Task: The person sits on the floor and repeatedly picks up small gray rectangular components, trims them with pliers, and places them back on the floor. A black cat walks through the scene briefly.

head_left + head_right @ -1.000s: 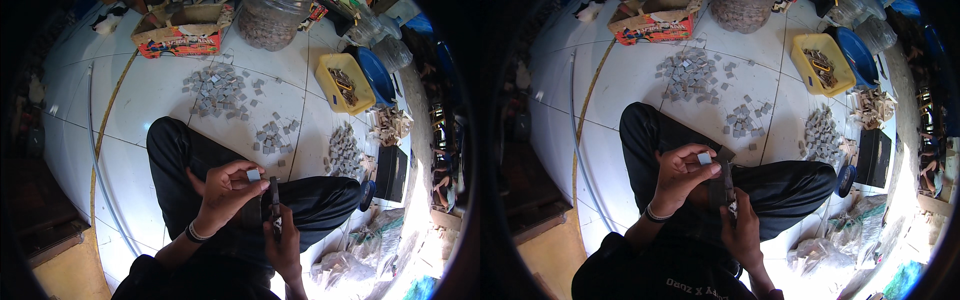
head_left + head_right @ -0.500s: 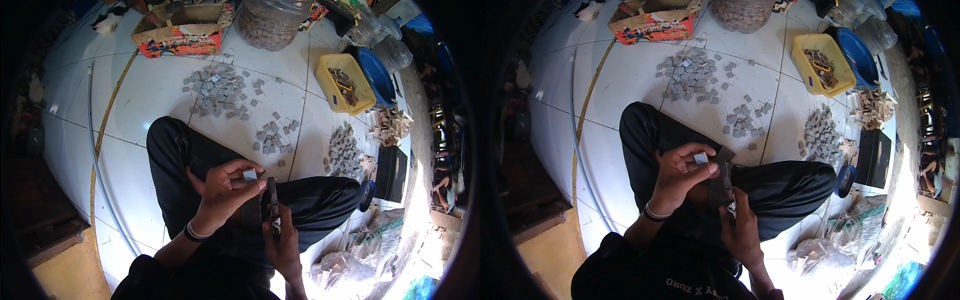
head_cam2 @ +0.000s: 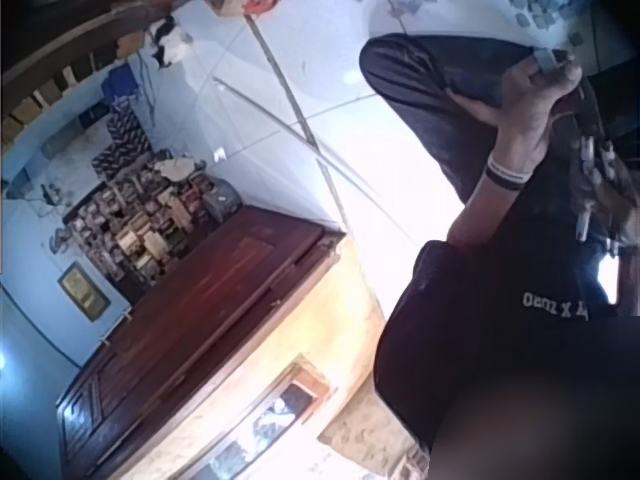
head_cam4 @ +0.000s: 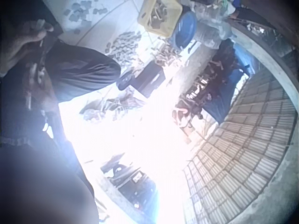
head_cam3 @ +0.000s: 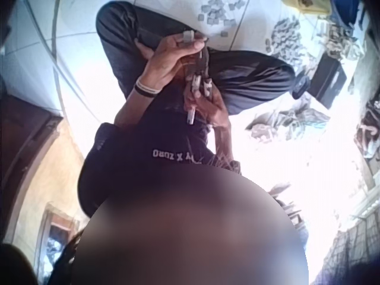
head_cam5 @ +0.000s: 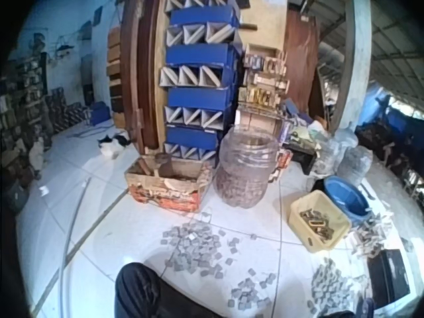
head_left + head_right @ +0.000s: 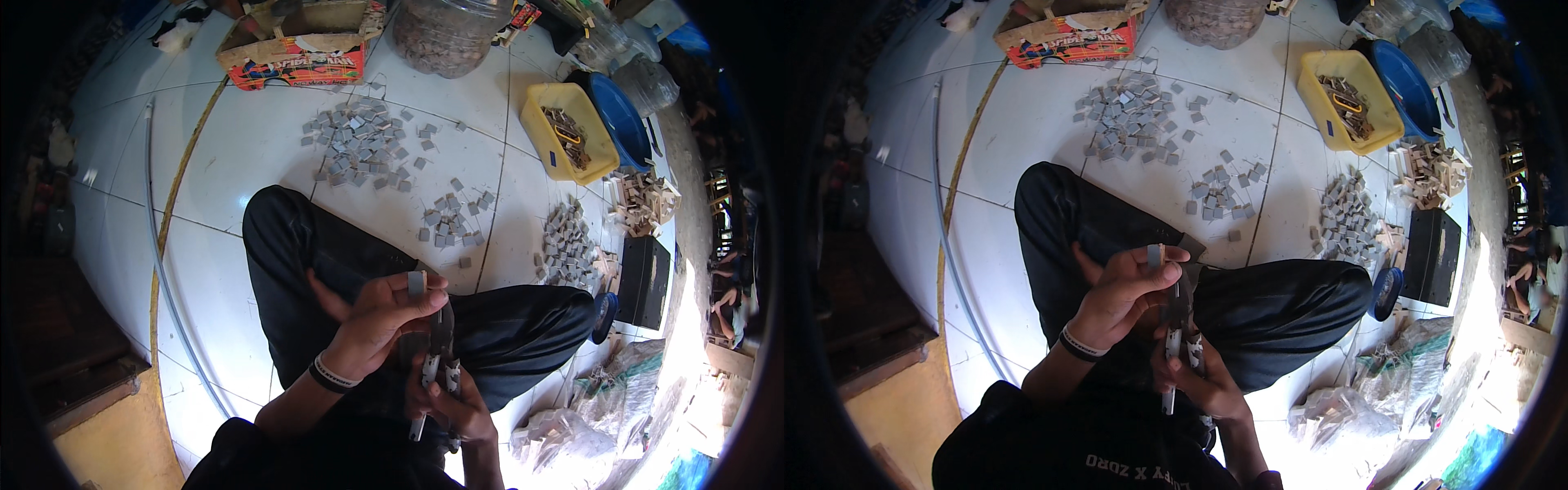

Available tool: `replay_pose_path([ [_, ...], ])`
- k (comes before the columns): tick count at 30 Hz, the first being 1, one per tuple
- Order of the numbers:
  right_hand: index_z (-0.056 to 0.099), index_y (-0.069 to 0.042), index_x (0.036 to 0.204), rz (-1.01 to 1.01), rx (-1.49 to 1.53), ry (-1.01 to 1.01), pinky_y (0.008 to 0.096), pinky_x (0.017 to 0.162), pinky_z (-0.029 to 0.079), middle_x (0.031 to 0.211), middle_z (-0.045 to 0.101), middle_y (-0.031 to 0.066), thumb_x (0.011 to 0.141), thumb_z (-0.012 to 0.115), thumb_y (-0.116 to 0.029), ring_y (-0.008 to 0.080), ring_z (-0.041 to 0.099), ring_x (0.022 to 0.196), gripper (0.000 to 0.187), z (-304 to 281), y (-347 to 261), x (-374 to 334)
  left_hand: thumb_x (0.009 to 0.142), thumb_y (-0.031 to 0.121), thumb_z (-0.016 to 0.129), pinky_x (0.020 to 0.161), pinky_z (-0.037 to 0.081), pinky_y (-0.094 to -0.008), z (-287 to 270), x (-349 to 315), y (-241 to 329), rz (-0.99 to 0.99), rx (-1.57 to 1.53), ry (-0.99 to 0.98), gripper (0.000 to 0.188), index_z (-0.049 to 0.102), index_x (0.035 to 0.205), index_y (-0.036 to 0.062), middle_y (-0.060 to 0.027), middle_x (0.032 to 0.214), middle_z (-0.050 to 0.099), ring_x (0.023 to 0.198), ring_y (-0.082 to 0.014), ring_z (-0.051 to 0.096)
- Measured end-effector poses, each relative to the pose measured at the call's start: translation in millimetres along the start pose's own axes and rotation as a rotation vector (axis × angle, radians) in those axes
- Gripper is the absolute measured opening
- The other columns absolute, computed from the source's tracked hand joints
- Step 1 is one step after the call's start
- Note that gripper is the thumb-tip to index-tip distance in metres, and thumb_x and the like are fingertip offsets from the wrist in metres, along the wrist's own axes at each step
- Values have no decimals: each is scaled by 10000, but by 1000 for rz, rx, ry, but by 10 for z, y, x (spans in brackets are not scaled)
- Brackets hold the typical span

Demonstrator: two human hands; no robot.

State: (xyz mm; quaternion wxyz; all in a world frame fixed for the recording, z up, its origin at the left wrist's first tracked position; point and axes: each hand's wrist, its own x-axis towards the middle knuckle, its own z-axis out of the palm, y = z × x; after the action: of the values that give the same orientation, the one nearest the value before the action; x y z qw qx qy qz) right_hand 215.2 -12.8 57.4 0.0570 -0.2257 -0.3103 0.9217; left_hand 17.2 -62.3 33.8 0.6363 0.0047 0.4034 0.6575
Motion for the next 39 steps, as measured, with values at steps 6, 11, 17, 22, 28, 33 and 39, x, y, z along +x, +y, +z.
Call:
replay_pose_path([
  [6,448,-6,1439,10,-135,108,335,781,491,990,569,68,1105,545,-102,155,566,867,362,48,3,39,1040,141,716,1019,553,-345,-142,78,-3,110,8,41,256,657,1269,42,-50,1192,697,1114,-159,698],
  [11,412,35,1532,-23,-538,222,392,925,559,1135,645,134,1105,580,-156,242,673,1077,497,50,-14,85,1013,99,745,1009,566,-325,-240,108,50,339,146,70,261,690,1248,-1,-82,1182,735,1086,-168,723],
  [17,352,35,1598,89,-342,269,423,999,588,1213,633,140,1102,576,-133,252,682,1137,570,97,-92,45,971,31,769,984,571,-293,-249,69,42,331,339,4,233,740,1199,-8,-73,1144,750,1077,-143,721],
  [22,360,35,1589,91,-316,236,435,998,596,1209,627,136,1099,566,-113,247,681,1133,552,136,-172,49,941,-10,780,976,562,-272,-209,63,3,353,367,-41,241,752,1180,-17,-77,1138,761,1075,-123,714],
  [28,388,32,1566,90,-337,219,426,962,598,1163,628,124,1089,571,-83,209,664,1032,524,108,-170,56,935,-25,779,978,563,-272,-222,64,9,352,346,-67,239,753,1173,-23,-89,1149,762,1075,-121,714],
  [33,526,30,1416,98,-400,179,354,883,563,1042,661,97,1110,558,-152,180,663,973,358,-9,-108,72,936,-29,776,949,580,-280,-219,90,-3,391,366,-73,220,757,1155,-25,-99,1151,760,1057,-131,723],
  [39,636,-34,1024,43,-364,324,309,764,517,880,678,49,1119,593,-243,130,654,849,233,-51,347,68,852,-18,844,840,628,-310,-88,4,-5,726,745,-320,195,816,1042,14,-111,1007,784,978,-195,768],
])
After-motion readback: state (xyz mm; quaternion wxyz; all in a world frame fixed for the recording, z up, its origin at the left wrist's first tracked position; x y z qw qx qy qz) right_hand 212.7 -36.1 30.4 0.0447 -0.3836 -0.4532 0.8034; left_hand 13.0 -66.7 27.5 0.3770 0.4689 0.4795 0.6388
